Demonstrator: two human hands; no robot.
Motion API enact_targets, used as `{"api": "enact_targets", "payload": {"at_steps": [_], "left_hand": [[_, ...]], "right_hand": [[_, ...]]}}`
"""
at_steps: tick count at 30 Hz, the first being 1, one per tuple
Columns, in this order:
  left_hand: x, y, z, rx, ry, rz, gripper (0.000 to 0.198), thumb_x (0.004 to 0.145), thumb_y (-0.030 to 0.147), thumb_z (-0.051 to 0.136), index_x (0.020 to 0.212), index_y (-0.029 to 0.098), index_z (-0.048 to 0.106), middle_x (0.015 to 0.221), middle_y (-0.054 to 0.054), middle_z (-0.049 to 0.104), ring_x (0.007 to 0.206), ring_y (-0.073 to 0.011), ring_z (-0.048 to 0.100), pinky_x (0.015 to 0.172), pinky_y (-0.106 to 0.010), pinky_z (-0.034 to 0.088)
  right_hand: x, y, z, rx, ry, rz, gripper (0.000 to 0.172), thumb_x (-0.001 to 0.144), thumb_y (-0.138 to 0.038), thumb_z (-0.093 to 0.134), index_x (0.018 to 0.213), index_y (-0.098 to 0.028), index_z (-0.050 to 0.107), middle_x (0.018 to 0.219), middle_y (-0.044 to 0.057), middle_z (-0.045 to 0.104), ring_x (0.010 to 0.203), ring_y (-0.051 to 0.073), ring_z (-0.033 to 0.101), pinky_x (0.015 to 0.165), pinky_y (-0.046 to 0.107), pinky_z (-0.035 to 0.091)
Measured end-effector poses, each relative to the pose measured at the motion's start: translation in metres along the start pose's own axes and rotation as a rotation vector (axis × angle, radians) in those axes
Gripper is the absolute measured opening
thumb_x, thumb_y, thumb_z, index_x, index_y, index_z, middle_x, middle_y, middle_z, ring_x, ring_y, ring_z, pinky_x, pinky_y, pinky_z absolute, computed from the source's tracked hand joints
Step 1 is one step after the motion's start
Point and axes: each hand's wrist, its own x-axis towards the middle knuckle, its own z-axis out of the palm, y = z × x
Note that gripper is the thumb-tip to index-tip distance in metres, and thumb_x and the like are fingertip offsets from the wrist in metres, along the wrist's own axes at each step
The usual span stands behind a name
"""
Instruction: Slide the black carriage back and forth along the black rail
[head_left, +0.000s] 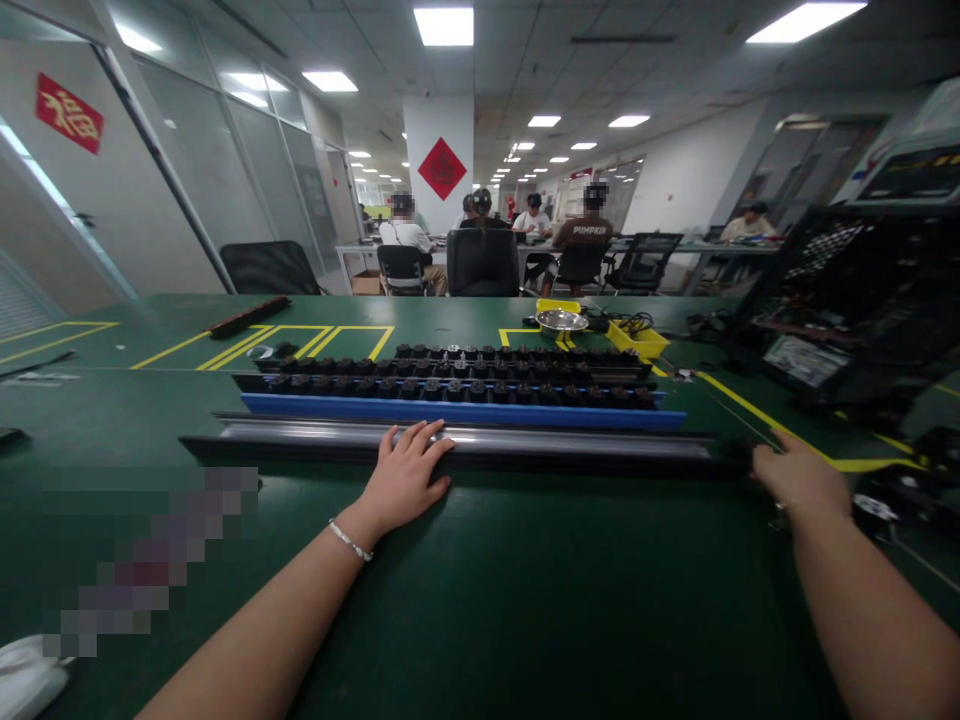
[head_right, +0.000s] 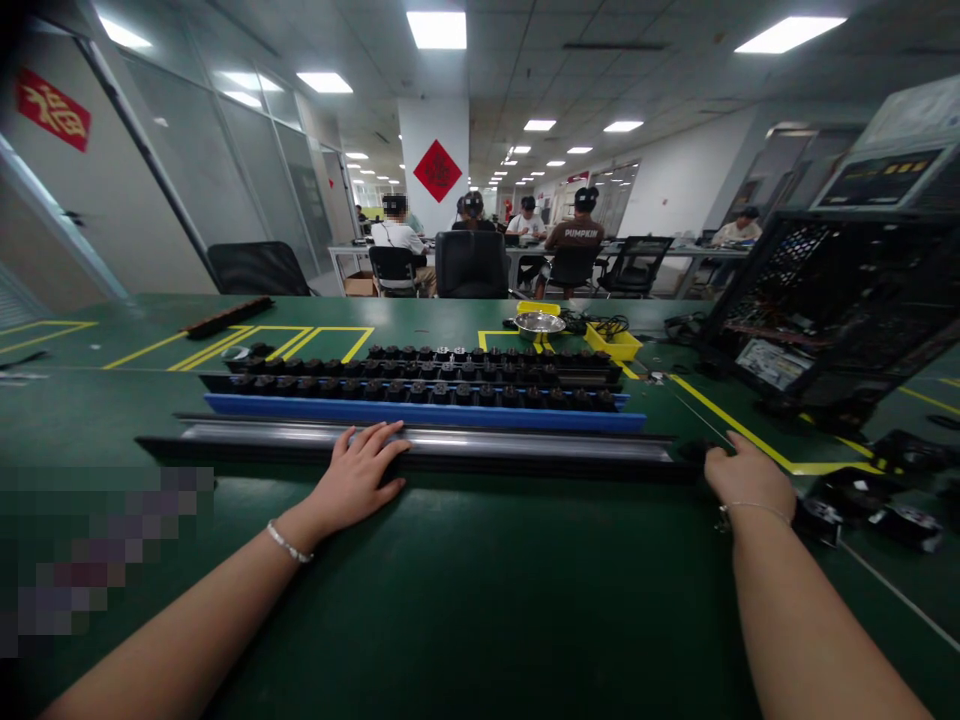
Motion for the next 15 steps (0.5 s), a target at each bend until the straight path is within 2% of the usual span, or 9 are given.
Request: {"api": "enact_targets", "payload": {"at_steps": [2, 3, 5, 7, 8, 10, 13, 15], "left_hand": [[0.0, 0.0, 0.0, -0.003, 0.002, 0.002, 0.045, 0.076, 0.035, 0.057, 0.12, 0.03, 0.048, 0.142, -0.005, 0.039, 0.129, -0.0285, 0.033, 0.105, -0.054, 0.018], [0.0, 0.0, 0.0, -0.004, 0.002, 0.004, 0.045, 0.076, 0.035, 0.057, 0.12, 0.03, 0.048, 0.142, -0.005, 0.039, 0.129, -0.0285, 0.033, 0.105, -0.054, 0.018], [0.0, 0.0, 0.0, -0.007, 0.004, 0.006, 0.045, 0.076, 0.034, 0.057, 0.12, 0.03, 0.048, 0.142, -0.005, 0.039, 0.129, -0.0285, 0.033, 0.105, -0.054, 0.018], [0.0, 0.0, 0.0, -0.011, 0.006, 0.003, 0.045, 0.076, 0.034, 0.057, 0.12, 0.03, 0.049, 0.141, -0.005, 0.039, 0.128, -0.0285, 0.034, 0.105, -0.054, 0.018], [0.0, 0.0, 0.0, -0.014, 0.006, -0.001, 0.044, 0.076, 0.033, 0.057, 0.12, 0.03, 0.049, 0.141, -0.005, 0.04, 0.128, -0.0285, 0.034, 0.105, -0.054, 0.018], [0.0, 0.0, 0.0, -0.018, 0.006, -0.006, 0.043, 0.077, 0.032, 0.057, 0.119, 0.031, 0.049, 0.141, -0.005, 0.04, 0.128, -0.0285, 0.034, 0.105, -0.054, 0.018], [0.001, 0.0, 0.0, -0.022, 0.006, -0.012, 0.039, 0.08, 0.032, 0.054, 0.118, 0.031, 0.05, 0.141, -0.004, 0.04, 0.128, -0.0278, 0.034, 0.105, -0.055, 0.018], [0.002, 0.001, 0.001, -0.022, 0.013, -0.017, 0.035, 0.083, 0.032, 0.051, 0.117, 0.032, 0.051, 0.14, -0.003, 0.042, 0.127, -0.0271, 0.036, 0.104, -0.055, 0.019]], "right_hand": [[-0.004, -0.017, -0.014, 0.005, 0.017, 0.089, 0.055, 0.082, -0.041, 0.026, 0.12, -0.018, 0.058, 0.114, 0.018, 0.06, 0.096, 0.034, 0.059, 0.069, 0.043, 0.047], [-0.005, -0.027, -0.019, 0.011, 0.017, 0.056, 0.055, 0.082, -0.044, 0.025, 0.12, -0.02, 0.058, 0.12, 0.016, 0.058, 0.101, 0.034, 0.057, 0.072, 0.043, 0.047], [-0.002, -0.046, -0.024, 0.019, -0.014, -0.173, 0.053, 0.083, -0.044, 0.028, 0.119, -0.021, 0.058, 0.125, 0.012, 0.055, 0.109, 0.031, 0.053, 0.083, 0.041, 0.044], [0.005, -0.064, -0.023, -0.018, -0.111, -0.434, 0.05, 0.083, -0.041, 0.034, 0.119, -0.017, 0.058, 0.125, 0.012, 0.055, 0.116, 0.029, 0.048, 0.093, 0.038, 0.038], [0.01, -0.071, -0.02, -0.057, -0.191, -0.505, 0.048, 0.081, -0.039, 0.037, 0.117, -0.015, 0.059, 0.124, 0.013, 0.056, 0.115, 0.028, 0.048, 0.094, 0.037, 0.037], [0.019, -0.082, -0.015, -0.117, -0.322, -0.54, 0.042, 0.079, -0.035, 0.043, 0.11, -0.015, 0.062, 0.114, 0.013, 0.061, 0.106, 0.027, 0.053, 0.088, 0.036, 0.04], [0.027, -0.088, -0.01, -0.129, -0.386, -0.535, 0.031, 0.076, -0.034, 0.047, 0.094, -0.018, 0.066, 0.096, 0.011, 0.067, 0.089, 0.026, 0.059, 0.077, 0.034, 0.043], [0.029, -0.087, -0.009, -0.114, -0.405, -0.555, 0.026, 0.075, -0.035, 0.046, 0.087, -0.02, 0.065, 0.092, 0.008, 0.067, 0.086, 0.023, 0.059, 0.074, 0.031, 0.043]]}}
